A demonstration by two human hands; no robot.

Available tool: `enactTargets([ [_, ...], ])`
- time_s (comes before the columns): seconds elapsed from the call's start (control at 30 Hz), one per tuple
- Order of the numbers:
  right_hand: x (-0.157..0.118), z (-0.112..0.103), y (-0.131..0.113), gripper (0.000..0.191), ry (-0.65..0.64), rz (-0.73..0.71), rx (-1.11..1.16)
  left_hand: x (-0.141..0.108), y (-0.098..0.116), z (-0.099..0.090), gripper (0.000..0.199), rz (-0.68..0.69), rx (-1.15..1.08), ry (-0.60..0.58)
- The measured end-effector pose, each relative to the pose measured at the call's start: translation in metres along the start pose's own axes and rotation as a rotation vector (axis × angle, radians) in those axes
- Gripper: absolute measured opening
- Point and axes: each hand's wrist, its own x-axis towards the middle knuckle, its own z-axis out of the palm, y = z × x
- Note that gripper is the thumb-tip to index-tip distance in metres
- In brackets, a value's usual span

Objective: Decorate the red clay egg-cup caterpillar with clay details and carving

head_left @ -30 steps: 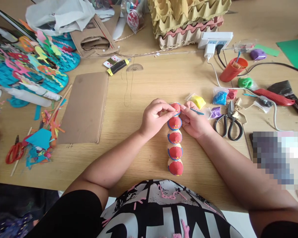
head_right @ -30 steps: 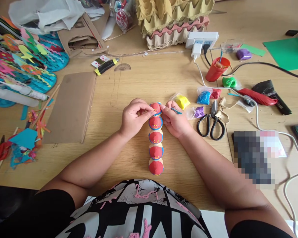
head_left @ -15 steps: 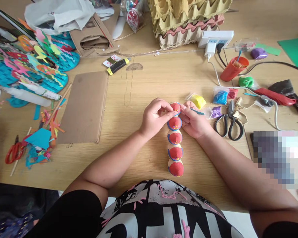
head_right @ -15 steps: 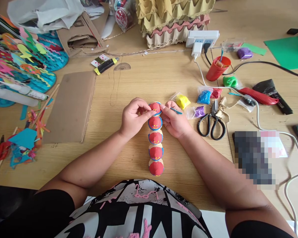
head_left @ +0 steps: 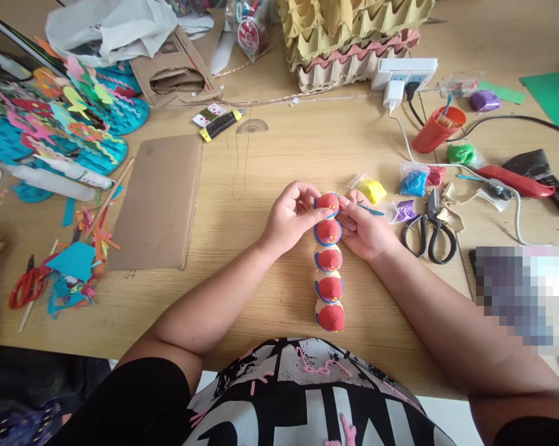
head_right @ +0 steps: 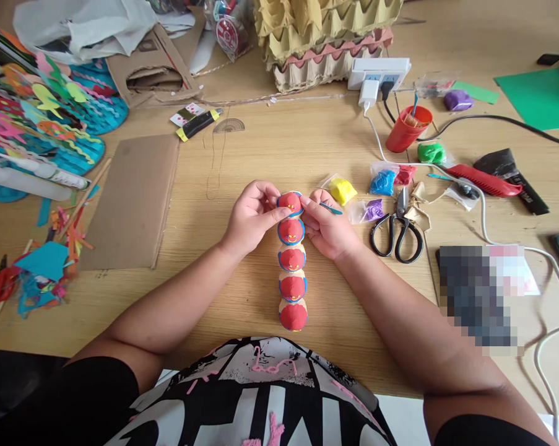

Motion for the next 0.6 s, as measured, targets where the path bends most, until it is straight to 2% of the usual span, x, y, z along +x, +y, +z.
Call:
enactTargets([
  [0.1,0.0006,-0.0012,-0.0009,0.069,0.014,-0.013,-0.005,0.0023,-0.0038,-0.0025,0.061,-0.003,-0.048,0.042],
  [0.17,0.0011,-0.0019,-0.0016,0.068,0.026,-0.025,-0.014,0.0026,-0.0053,-0.0035,0.063,-0.068,-0.088,0.067],
  [0.3,0.0013,-0.0015,-0.0022,0.069,0.025,-0.049,-0.025,0.0011,-0.0049,-0.0029,0.068,-0.274,-0.259,-0.016],
  [0.4,0.0002,0.0009,-0.0019,0.068,0.026,-0.066,-0.058,0.0007,-0.0049,-0.0021,0.072,-0.368,-0.385,-0.064],
  [0.6,-0.0024,0.0045,-0.0028,0.063,-0.007,-0.120,-0.117,0.0019,-0.0094,-0.0032,0.069,-0.405,-0.412,-0.018],
])
